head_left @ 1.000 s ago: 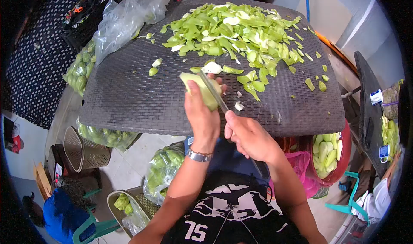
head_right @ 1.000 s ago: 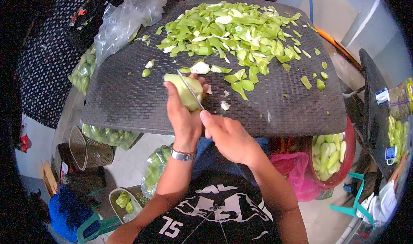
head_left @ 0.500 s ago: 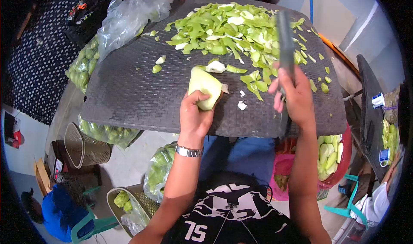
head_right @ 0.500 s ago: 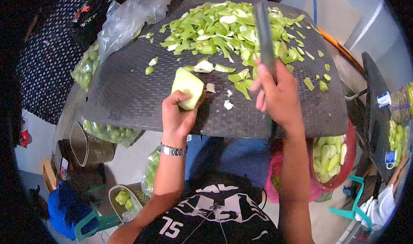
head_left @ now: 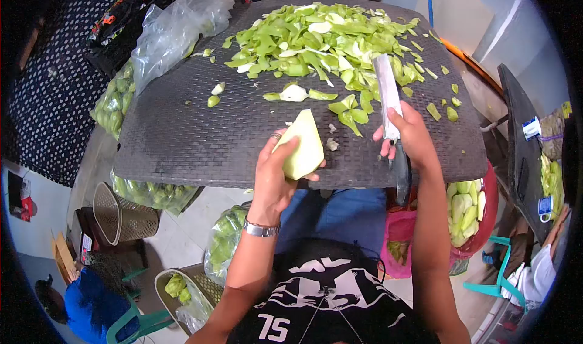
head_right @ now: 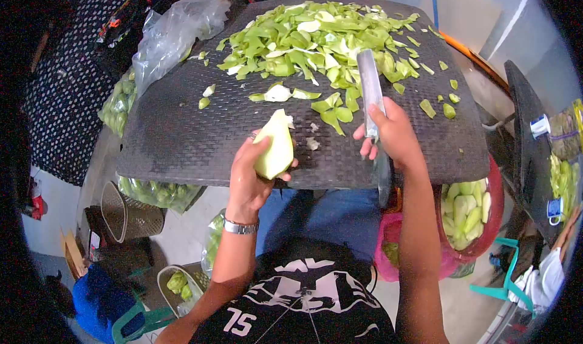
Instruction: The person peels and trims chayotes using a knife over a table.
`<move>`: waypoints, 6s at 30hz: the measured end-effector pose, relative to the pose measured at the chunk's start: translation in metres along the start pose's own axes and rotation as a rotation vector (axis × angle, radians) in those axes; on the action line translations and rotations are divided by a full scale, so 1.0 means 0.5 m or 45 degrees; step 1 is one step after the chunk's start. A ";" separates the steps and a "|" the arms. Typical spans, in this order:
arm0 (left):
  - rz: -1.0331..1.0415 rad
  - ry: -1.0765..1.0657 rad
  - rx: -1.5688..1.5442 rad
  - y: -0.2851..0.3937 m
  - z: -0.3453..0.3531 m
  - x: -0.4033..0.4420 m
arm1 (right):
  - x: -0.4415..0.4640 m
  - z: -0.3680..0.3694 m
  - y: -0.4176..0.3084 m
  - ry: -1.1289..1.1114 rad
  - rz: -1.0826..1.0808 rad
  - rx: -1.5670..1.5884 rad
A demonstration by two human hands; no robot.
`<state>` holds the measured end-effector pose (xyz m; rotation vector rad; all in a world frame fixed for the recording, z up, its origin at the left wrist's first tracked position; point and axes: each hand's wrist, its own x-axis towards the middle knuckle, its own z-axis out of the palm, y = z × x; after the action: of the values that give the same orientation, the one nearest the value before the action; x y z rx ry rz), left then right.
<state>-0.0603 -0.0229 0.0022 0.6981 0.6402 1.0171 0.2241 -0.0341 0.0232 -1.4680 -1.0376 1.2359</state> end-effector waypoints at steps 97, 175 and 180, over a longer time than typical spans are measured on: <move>-1.067 -0.574 2.811 -0.566 -0.841 -0.528 | -0.034 -0.015 0.092 0.187 -0.157 -0.017; 0.841 -0.020 1.760 -0.020 0.045 -0.067 | -0.199 0.143 0.004 -0.088 -0.926 -1.063; 0.902 0.096 1.711 -0.021 0.064 -0.069 | -0.191 0.143 0.033 -0.043 -0.967 -0.967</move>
<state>-0.0439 -0.0652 0.0191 2.1786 1.1795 1.1665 0.1407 -0.1209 0.0225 -1.3409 -1.9827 0.3145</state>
